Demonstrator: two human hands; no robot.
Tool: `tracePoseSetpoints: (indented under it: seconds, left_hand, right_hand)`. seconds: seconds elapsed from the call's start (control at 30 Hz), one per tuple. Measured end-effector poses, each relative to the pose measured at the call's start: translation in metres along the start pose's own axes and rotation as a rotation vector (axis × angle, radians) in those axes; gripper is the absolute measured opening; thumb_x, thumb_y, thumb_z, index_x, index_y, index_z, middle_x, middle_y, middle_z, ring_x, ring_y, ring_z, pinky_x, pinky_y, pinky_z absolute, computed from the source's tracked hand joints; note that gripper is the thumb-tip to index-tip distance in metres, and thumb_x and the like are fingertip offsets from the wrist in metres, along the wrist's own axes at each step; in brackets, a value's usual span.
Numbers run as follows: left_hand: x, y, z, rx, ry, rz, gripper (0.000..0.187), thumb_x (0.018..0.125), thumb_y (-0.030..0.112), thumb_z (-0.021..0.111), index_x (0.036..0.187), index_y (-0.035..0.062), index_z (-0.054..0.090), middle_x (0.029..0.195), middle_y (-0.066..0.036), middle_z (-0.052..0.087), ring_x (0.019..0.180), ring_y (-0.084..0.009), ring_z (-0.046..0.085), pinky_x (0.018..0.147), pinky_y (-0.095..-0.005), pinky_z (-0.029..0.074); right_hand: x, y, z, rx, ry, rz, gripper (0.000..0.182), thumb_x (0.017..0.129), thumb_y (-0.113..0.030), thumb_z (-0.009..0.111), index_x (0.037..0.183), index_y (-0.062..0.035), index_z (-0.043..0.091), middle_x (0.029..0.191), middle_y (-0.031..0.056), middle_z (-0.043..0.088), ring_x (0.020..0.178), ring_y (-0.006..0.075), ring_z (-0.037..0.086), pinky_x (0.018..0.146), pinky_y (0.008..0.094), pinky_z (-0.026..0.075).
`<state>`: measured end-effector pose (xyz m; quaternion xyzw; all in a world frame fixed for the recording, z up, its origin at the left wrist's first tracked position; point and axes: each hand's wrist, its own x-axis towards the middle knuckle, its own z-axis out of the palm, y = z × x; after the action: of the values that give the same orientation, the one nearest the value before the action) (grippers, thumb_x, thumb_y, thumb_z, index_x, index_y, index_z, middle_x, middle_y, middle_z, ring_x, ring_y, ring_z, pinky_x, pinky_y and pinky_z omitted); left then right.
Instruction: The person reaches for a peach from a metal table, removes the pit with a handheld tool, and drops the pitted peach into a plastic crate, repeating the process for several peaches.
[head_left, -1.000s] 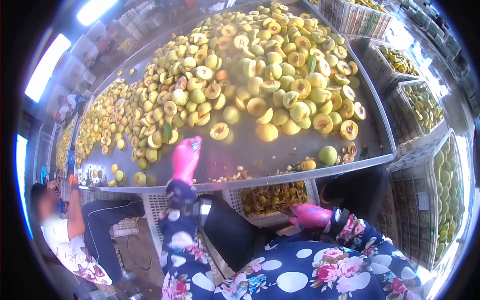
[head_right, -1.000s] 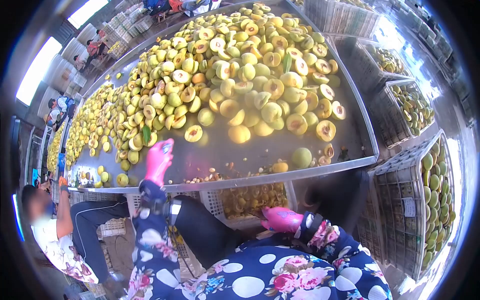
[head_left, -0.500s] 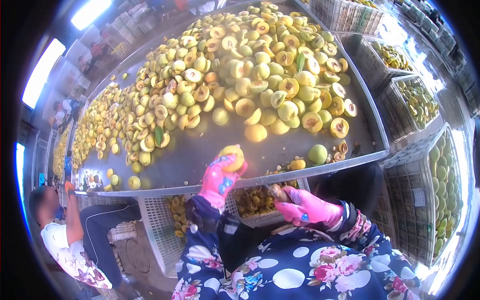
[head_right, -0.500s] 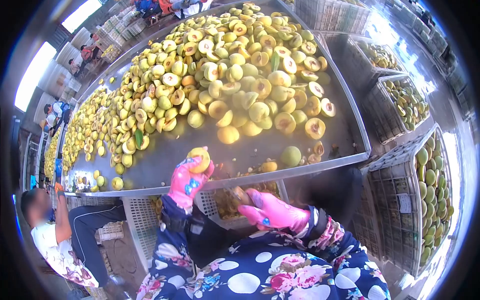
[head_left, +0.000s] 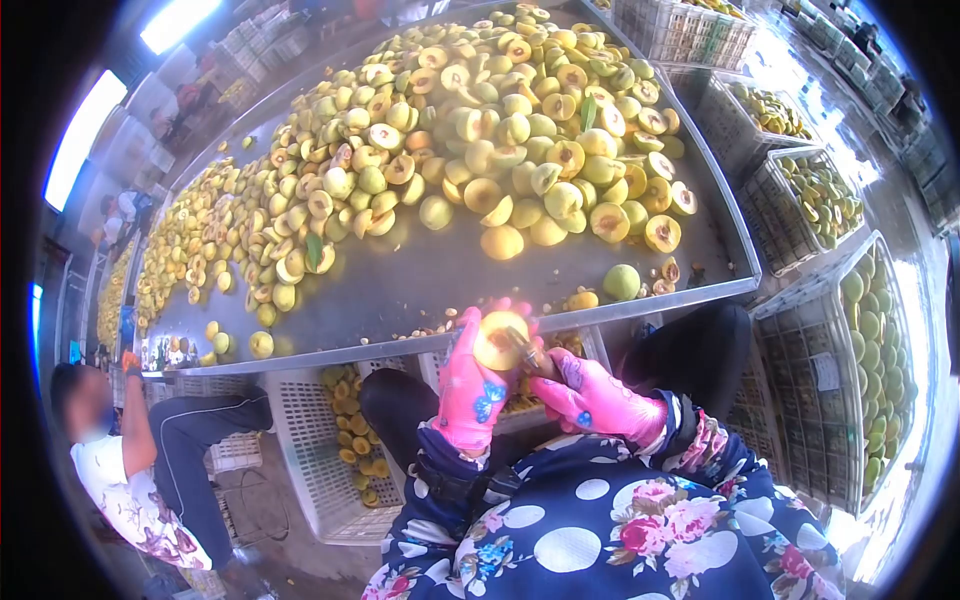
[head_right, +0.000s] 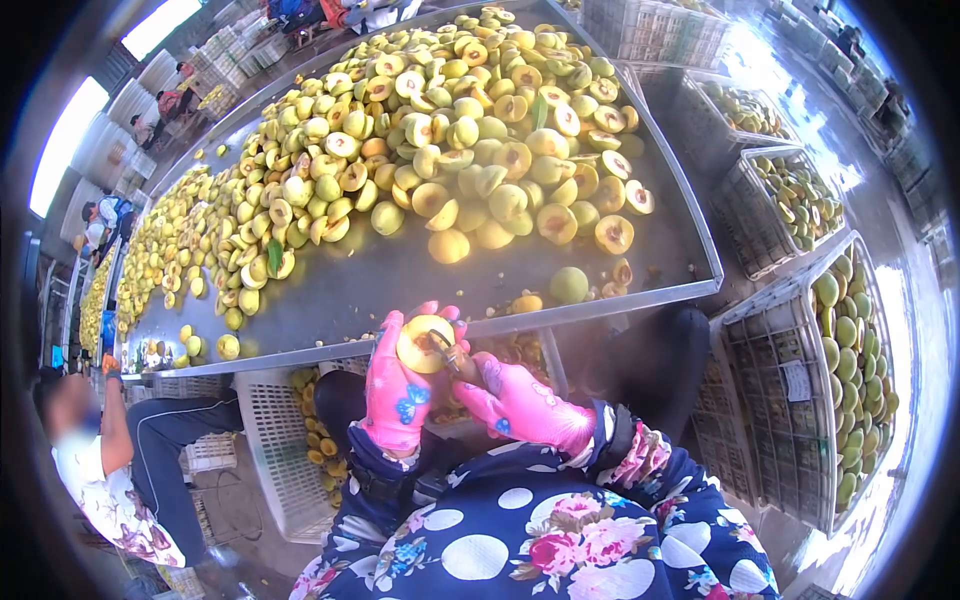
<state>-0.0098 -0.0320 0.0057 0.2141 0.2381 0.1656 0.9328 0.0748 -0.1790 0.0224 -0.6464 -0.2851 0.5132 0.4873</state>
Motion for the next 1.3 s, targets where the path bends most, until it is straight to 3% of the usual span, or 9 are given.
tracePoseSetpoints:
  seconds: [0.07, 0.37, 0.47, 0.57, 0.67, 0.87, 1.0, 1.2, 1.3]
  left_hand:
    - [-0.003, -0.006, 0.002, 0.041, 0.06, 0.039, 0.043, 0.097, 0.035, 0.042, 0.12, 0.0, 0.049, 0.114, -0.019, 0.056, 0.099, -0.0311, 0.057, 0.085, -0.0417, 0.048]
    - [-0.01, -0.023, 0.006, 0.175, 0.174, 0.223, 0.034, 0.094, 0.027, 0.051, 0.112, -0.0009, 0.054, 0.103, -0.017, 0.061, 0.082, -0.0259, 0.062, 0.069, -0.0339, 0.054]
    - [-0.005, -0.027, -0.011, 0.228, 0.086, 0.22, 0.032, 0.094, 0.027, 0.052, 0.109, -0.0004, 0.056, 0.097, -0.015, 0.063, 0.074, -0.0242, 0.062, 0.064, -0.0326, 0.054]
    - [-0.001, -0.031, -0.018, 0.282, 0.135, 0.227, 0.03, 0.093, 0.027, 0.052, 0.107, 0.0008, 0.058, 0.094, -0.014, 0.064, 0.07, -0.023, 0.062, 0.061, -0.032, 0.054]
    - [0.002, -0.036, -0.022, 0.246, 0.158, 0.251, 0.031, 0.094, 0.028, 0.052, 0.108, 0.0017, 0.057, 0.095, -0.014, 0.064, 0.072, -0.0221, 0.063, 0.063, -0.0315, 0.054]
    - [0.006, -0.043, -0.03, 0.22, 0.163, 0.368, 0.036, 0.095, 0.032, 0.049, 0.114, 0.0022, 0.054, 0.107, -0.013, 0.06, 0.087, -0.0222, 0.061, 0.08, -0.0349, 0.052]
    - [0.006, -0.043, -0.031, 0.199, 0.134, 0.33, 0.039, 0.096, 0.035, 0.045, 0.117, 0.0029, 0.052, 0.114, -0.013, 0.056, 0.094, -0.0231, 0.058, 0.087, -0.0376, 0.05]
    - [0.006, -0.041, -0.033, 0.194, 0.112, 0.247, 0.041, 0.096, 0.036, 0.044, 0.118, 0.0032, 0.051, 0.111, -0.012, 0.057, 0.091, -0.0233, 0.059, 0.082, -0.0371, 0.051]
    - [0.003, -0.034, -0.039, 0.231, 0.116, 0.101, 0.04, 0.096, 0.036, 0.044, 0.117, 0.0033, 0.051, 0.109, -0.013, 0.058, 0.089, -0.0231, 0.059, 0.077, -0.036, 0.052]
  right_hand:
    - [0.0, 0.007, 0.004, -0.014, 0.031, -0.033, 0.019, 0.093, -0.021, 0.052, 0.096, -0.0027, 0.047, 0.061, 0.0005, 0.051, 0.052, 0.0088, 0.051, 0.046, 0.0279, 0.039]
    - [0.01, 0.036, 0.015, -0.364, 0.101, -0.215, 0.028, 0.088, -0.019, 0.057, 0.096, 0.0049, 0.043, 0.071, 0.0227, 0.058, 0.069, 0.0411, 0.06, 0.054, 0.0422, 0.045]
    - [0.019, 0.056, 0.014, -0.446, 0.054, -0.339, 0.03, 0.088, -0.019, 0.057, 0.096, 0.0059, 0.043, 0.071, 0.0226, 0.058, 0.068, 0.0399, 0.061, 0.053, 0.0431, 0.045]
    - [0.015, 0.044, 0.008, -0.464, 0.0, -0.288, 0.029, 0.088, -0.021, 0.055, 0.096, 0.005, 0.043, 0.071, 0.0241, 0.057, 0.069, 0.041, 0.061, 0.054, 0.043, 0.046]
    - [0.019, 0.037, 0.01, -0.342, -0.026, -0.112, 0.032, 0.091, -0.026, 0.05, 0.097, 0.0042, 0.044, 0.067, 0.0175, 0.057, 0.061, 0.0324, 0.061, 0.05, 0.0376, 0.046]
    - [0.021, 0.033, 0.003, 0.215, -0.361, 0.163, 0.037, 0.094, -0.035, 0.045, 0.091, 0.0011, 0.052, 0.059, -0.0006, 0.046, 0.048, 0.008, 0.048, 0.04, 0.0223, 0.04]
    - [0.02, 0.032, 0.008, 0.733, -0.445, 0.242, 0.03, 0.094, -0.031, 0.045, 0.088, -0.0022, 0.055, 0.055, -0.0034, 0.042, 0.042, 0.0062, 0.042, 0.038, 0.0205, 0.037]
    - [0.02, 0.037, 0.008, 0.721, -0.474, 0.127, 0.028, 0.094, -0.027, 0.044, 0.09, -0.0026, 0.055, 0.057, -0.0043, 0.043, 0.042, 0.0058, 0.041, 0.037, 0.0194, 0.035]
    - [0.021, 0.037, 0.0, 0.535, -0.482, 0.233, 0.026, 0.094, -0.026, 0.045, 0.091, -0.0025, 0.055, 0.057, -0.0047, 0.041, 0.042, 0.0055, 0.04, 0.037, 0.0197, 0.033]
